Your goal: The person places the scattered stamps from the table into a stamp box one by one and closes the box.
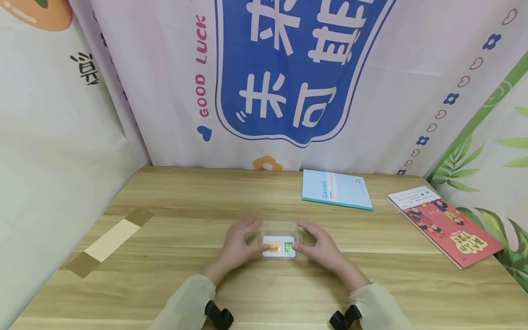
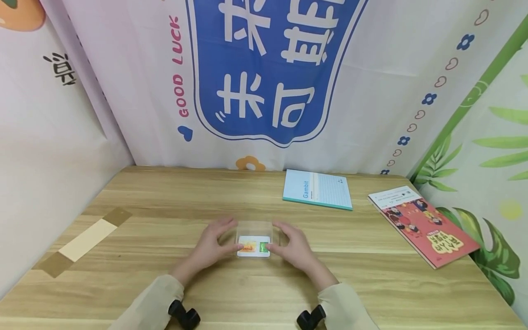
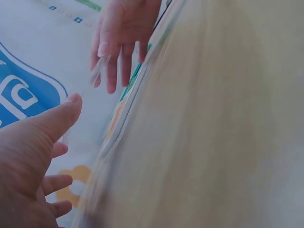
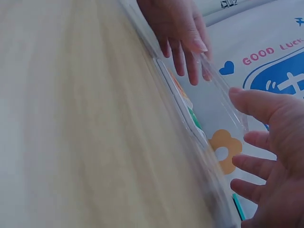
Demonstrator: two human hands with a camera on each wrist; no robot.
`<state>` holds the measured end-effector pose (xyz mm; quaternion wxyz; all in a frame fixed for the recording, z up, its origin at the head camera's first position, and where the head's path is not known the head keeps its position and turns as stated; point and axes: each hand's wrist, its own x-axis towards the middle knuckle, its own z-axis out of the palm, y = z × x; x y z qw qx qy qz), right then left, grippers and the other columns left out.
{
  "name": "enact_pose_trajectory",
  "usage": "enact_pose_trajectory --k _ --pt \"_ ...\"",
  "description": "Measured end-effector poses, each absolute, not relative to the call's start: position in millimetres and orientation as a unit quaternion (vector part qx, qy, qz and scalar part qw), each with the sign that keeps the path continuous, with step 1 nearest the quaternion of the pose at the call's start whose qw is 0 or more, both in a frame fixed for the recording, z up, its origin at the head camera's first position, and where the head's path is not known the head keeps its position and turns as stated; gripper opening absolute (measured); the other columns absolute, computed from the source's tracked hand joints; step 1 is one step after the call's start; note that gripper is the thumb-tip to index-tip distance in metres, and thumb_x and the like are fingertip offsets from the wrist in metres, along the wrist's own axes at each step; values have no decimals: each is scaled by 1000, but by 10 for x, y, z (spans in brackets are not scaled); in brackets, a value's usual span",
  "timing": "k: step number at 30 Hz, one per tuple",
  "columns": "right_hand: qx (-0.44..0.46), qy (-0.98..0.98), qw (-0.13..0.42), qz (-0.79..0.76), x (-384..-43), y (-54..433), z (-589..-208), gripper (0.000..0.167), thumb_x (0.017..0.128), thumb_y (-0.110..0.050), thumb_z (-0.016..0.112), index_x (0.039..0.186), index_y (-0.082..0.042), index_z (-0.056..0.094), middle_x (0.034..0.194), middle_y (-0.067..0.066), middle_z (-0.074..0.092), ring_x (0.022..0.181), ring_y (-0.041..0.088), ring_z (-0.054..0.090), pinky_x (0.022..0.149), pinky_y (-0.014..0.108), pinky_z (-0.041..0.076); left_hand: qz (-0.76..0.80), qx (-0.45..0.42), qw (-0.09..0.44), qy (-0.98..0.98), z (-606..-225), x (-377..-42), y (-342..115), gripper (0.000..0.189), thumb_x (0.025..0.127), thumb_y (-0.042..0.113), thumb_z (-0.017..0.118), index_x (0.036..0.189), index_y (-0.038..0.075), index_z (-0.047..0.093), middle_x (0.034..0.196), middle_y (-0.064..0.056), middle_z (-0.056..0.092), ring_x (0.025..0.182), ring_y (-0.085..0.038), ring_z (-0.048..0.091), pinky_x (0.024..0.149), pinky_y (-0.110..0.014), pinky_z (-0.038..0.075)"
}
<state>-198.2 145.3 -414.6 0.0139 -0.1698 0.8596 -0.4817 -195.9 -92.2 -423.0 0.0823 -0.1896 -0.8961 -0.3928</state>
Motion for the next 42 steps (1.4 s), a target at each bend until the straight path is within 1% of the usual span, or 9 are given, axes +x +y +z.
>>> enact_pose_trajectory --k 4,7,9,14,16,21,30,37,42 --pt "-183 861 2 -475 -1952 1465 -4197 60 70 -25 72 121 -3 48 123 14 45 115 31 37 94 45 25 -395 -187 76 -896 -4265 -1909 -928 68 67 46 68 122 10 50 130 -15 37 122 -35 23 96 -51 7" --pt "-198 865 -14 -462 -1943 1471 -4224 60 69 -26 72 119 -1 50 121 16 47 113 31 38 93 46 26 -390 -183 68 -900 -4289 -1884 -934 68 67 49 66 121 11 51 131 -15 36 123 -34 21 97 -51 5" --pt "-205 869 -22 -450 -1937 1477 -4238 59 69 -27 73 118 -1 51 120 15 48 112 31 39 94 48 22 -385 -181 64 -903 -4306 -1869 -937 67 67 51 65 120 12 52 132 -16 34 123 -35 19 97 -51 4" --pt "-218 878 -39 -424 -1937 1496 -4281 57 67 -29 73 115 -4 54 118 12 51 112 29 41 95 54 8 -366 -177 62 -911 -4325 -1850 -928 67 66 53 65 118 13 54 133 -16 32 124 -35 17 96 -52 4" --pt "-225 879 -47 -417 -1941 1504 -4299 57 67 -29 73 114 -4 54 117 11 51 112 28 41 94 55 7 -360 -178 62 -914 -4323 -1847 -920 67 65 52 66 118 13 54 133 -17 32 124 -36 17 96 -52 4" --pt "-233 886 -60 -395 -1943 1510 -4331 57 65 -31 74 112 -4 56 116 10 52 111 28 41 93 56 8 -335 -184 62 -922 -4317 -1839 -905 65 65 50 67 116 12 55 133 -17 32 124 -35 18 96 -53 5" --pt "-226 907 -60 -350 -1934 1482 -4358 57 64 -34 74 113 -8 56 120 8 48 114 28 37 95 54 7 -315 -185 57 -929 -4325 -1844 -908 66 65 50 67 117 10 55 132 -17 34 124 -34 19 96 -53 5" --pt "-236 912 -77 -326 -1934 1460 -4363 57 64 -35 74 111 -8 58 118 8 49 112 29 39 93 55 10 -310 -183 52 -932 -4338 -1849 -920 66 65 51 67 116 10 56 133 -16 33 124 -33 19 96 -53 4" --pt "-238 914 -78 -320 -1929 1460 -4365 56 64 -35 74 110 -6 58 119 9 49 113 30 38 93 55 10 -301 -182 52 -935 -4335 -1844 -908 65 64 50 68 115 10 57 132 -16 34 124 -33 20 96 -53 5"
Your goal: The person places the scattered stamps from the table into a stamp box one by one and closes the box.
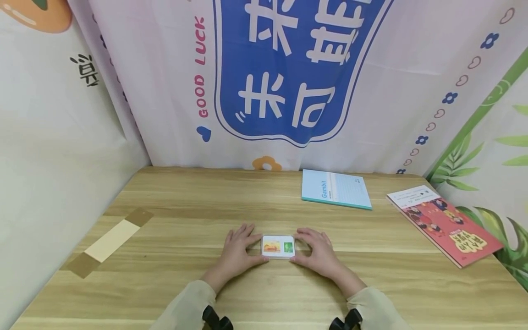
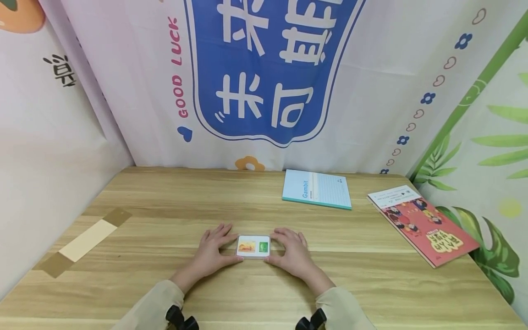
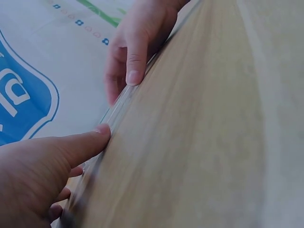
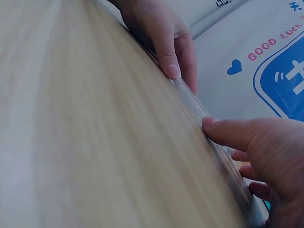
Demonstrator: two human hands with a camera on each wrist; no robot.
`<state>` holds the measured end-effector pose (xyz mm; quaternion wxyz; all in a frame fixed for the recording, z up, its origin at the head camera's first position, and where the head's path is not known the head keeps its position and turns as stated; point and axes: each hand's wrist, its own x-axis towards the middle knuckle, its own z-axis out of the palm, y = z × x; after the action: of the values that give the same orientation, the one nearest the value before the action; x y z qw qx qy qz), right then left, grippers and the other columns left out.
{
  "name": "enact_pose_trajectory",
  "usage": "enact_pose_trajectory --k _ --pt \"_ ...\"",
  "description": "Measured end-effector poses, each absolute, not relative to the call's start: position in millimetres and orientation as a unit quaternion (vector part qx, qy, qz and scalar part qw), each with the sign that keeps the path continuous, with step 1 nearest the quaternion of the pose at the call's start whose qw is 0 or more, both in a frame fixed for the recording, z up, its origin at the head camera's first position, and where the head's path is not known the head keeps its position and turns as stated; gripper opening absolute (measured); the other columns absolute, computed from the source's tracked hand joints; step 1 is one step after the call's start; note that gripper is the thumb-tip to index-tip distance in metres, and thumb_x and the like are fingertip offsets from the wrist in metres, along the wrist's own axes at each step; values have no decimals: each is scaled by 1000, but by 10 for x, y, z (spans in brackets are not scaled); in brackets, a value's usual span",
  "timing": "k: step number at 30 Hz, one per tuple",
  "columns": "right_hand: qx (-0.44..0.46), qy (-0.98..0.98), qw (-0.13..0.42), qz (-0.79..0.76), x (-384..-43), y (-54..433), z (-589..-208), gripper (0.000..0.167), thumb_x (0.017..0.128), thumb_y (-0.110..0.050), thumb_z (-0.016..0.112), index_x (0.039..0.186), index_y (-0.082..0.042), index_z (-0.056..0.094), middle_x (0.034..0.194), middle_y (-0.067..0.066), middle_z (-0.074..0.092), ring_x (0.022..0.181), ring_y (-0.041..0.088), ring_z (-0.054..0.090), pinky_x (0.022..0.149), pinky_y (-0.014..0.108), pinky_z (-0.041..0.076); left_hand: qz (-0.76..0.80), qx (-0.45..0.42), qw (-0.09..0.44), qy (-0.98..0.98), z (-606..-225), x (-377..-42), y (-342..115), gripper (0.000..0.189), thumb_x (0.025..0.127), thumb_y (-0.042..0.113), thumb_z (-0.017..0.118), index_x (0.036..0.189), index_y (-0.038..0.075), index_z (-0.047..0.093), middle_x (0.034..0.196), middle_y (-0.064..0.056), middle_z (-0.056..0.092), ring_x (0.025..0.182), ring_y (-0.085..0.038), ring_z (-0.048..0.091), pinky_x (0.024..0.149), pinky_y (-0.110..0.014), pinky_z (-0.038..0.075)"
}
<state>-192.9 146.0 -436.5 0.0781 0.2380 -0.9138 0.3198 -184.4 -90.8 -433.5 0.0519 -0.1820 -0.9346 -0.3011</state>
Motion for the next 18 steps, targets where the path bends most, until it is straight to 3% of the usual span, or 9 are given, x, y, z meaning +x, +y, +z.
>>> enact_pose_trajectory --k 18 --pt "237 -923 56 298 -1930 1466 -4324 58 67 -37 72 114 -8 56 124 9 45 116 29 35 95 51 13 -302 -175 51 -936 -4318 -1836 -910 65 64 50 68 113 11 58 132 -14 36 124 -32 21 96 -53 6"
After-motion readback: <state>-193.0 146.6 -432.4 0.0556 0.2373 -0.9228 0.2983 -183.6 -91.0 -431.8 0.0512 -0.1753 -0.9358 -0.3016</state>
